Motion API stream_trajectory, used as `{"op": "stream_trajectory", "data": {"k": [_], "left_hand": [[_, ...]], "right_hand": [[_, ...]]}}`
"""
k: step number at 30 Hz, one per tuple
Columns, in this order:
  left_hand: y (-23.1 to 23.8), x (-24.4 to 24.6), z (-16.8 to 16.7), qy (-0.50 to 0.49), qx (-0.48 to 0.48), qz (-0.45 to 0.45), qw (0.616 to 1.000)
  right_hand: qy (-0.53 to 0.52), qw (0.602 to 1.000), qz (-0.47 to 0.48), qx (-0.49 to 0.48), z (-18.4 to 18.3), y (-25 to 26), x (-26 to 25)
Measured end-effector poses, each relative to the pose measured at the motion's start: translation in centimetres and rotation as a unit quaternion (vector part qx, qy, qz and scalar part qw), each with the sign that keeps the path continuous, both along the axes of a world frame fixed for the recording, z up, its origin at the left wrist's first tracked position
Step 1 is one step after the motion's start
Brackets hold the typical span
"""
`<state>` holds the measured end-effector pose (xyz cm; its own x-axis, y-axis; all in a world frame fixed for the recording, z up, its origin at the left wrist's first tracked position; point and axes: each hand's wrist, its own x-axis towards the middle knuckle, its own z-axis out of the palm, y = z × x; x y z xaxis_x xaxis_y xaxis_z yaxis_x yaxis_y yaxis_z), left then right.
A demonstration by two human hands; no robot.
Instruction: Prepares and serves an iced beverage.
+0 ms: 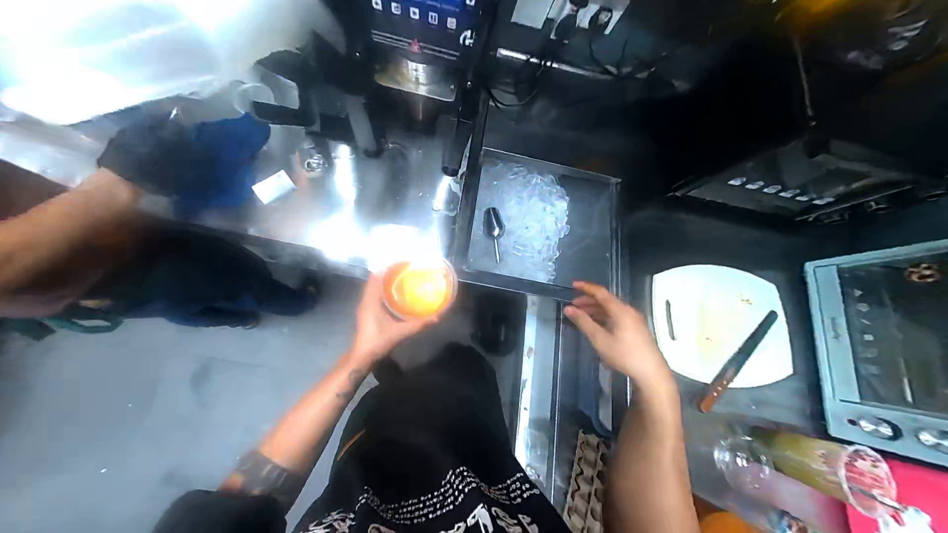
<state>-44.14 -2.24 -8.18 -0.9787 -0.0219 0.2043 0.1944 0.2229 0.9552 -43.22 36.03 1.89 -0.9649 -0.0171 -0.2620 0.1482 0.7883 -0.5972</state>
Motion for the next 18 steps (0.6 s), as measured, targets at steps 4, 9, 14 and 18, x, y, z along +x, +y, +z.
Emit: {"op": "stream_trajectory", "data": {"k": [4, 9, 14, 18], "left_hand": [[3.1, -6.0, -3.3, -0.004, 0.031, 0.086, 0.996], [7.0, -10.8, -5.9, 0.032, 0.026, 0.159, 0.986], [9.0, -11.3, -4.4, -0.063, -0.018, 0.195, 0.979], [8.7, -9.8, -2.7, -0.13, -0.083, 0.214, 0.965]], "right_hand": [[-0.059, 0.997, 0.04, -0.024, -6.8, 1.2, -12.0], [-0.204, 0.978, 0.027, -0.035, -25.2, 3.6, -26.7], [-0.324, 0.942, -0.087, 0.024, -38.3, 3.6, -31.0], [-0.377, 0.908, -0.18, 0.043, -41.8, 0.6, -31.9]]}}
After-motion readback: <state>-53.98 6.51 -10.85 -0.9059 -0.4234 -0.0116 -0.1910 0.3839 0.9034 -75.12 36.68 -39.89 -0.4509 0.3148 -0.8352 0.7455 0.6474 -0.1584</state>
